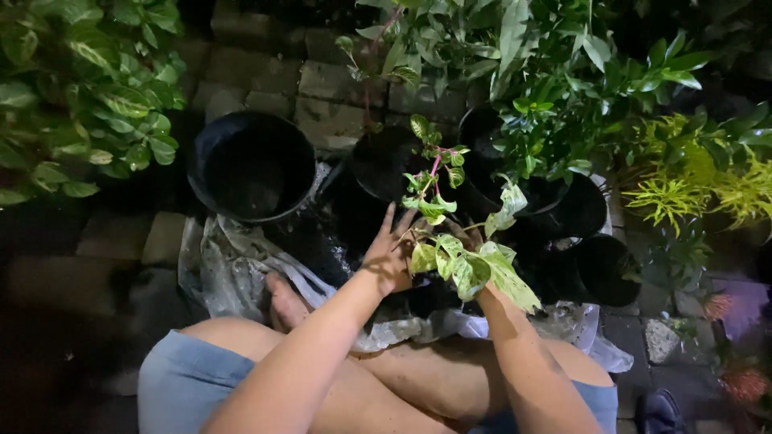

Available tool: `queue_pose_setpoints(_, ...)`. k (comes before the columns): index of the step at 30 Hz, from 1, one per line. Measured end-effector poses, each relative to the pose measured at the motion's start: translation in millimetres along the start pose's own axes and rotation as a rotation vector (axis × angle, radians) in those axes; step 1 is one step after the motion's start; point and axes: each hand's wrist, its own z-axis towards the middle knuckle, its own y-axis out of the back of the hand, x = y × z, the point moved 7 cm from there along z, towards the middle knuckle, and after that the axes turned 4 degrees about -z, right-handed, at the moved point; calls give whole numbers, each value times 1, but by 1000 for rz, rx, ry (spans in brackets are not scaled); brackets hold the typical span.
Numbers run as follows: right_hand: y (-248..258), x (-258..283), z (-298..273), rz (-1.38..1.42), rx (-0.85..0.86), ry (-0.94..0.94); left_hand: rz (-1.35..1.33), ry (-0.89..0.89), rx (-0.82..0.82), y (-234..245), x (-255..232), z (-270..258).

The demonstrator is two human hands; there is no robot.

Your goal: Planting a small variegated plant into a black plastic pot and firming the soil around the roots by hand.

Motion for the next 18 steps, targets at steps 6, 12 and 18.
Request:
queue_pose_setpoints(6, -19, 3, -5, -13, 31, 19, -64, -40, -77, 56, 21, -31)
queue_pose_setpoints(12, -29, -7, -20, -11, 47, 29, -109, -9, -47, 61, 23, -36)
queue_pose_setpoints(18, -30, -11, -26, -3, 54, 49, -345, -124, -325, 71, 14, -50)
